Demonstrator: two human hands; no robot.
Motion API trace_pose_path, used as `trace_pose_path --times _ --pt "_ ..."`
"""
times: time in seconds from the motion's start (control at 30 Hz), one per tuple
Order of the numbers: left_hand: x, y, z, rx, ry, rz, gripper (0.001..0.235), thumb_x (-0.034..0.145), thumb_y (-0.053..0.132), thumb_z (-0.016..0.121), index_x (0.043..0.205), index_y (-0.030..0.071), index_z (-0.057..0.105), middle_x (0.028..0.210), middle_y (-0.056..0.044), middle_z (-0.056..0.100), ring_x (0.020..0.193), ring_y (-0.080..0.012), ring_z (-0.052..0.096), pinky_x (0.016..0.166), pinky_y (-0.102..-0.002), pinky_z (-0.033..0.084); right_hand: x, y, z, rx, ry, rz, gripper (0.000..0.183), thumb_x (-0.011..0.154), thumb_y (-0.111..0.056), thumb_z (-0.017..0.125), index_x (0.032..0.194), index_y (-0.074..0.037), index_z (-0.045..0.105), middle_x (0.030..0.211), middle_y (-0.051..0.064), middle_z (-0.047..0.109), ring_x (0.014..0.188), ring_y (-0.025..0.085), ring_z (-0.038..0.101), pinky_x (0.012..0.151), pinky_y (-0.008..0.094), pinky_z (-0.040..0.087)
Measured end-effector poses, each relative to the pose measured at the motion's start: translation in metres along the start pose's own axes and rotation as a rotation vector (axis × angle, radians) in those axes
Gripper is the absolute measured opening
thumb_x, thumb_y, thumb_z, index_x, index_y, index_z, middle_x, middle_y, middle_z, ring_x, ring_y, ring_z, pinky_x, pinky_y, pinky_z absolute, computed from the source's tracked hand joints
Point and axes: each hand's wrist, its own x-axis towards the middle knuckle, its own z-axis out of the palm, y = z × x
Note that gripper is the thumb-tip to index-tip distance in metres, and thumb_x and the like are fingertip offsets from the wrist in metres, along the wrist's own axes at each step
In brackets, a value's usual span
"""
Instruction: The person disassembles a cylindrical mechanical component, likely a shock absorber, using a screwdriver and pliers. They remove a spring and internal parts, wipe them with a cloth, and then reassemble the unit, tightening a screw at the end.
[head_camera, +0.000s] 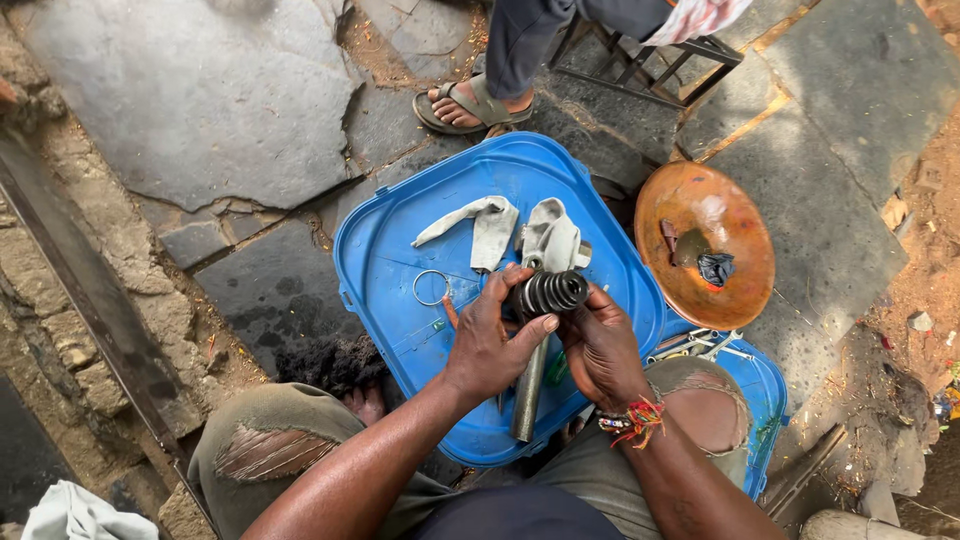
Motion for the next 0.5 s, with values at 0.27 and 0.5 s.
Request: trace_pose_path --times 0.27,0.5 --pt "0.000 0.005 -0.007 -0.136 -0.105 -0.196 0.062 0.092 0.033 0.070 0.141 0.005 0.046 0.123 -0.017 0.068 0.099 -0.0239 0.075 0.103 -0.041 0.054 -0.003 -0.007 0.004 -0.091 -0.085 0.020 0.031 0.096 -0.007 0.070 0.126 -0.003 0.065 0.119 0.008 0.070 0.111 0.019 0.067 0.099 0.038 0.055" --pt "-0.008 -0.015 0.003 -0.059 -0.037 0.033 0.059 0.099 0.022 0.066 0.147 0.000 0.039 0.149 -0.031 0.051 0.149 -0.0475 0.040 0.123 -0.053 0.034 -0.003 0.002 -0.008 -0.162 -0.071 -0.019 0.031 0.095 -0.003 0.071 0.125 -0.003 0.064 0.119 0.007 0.070 0.110 0.018 0.066 0.098 0.037 0.054"
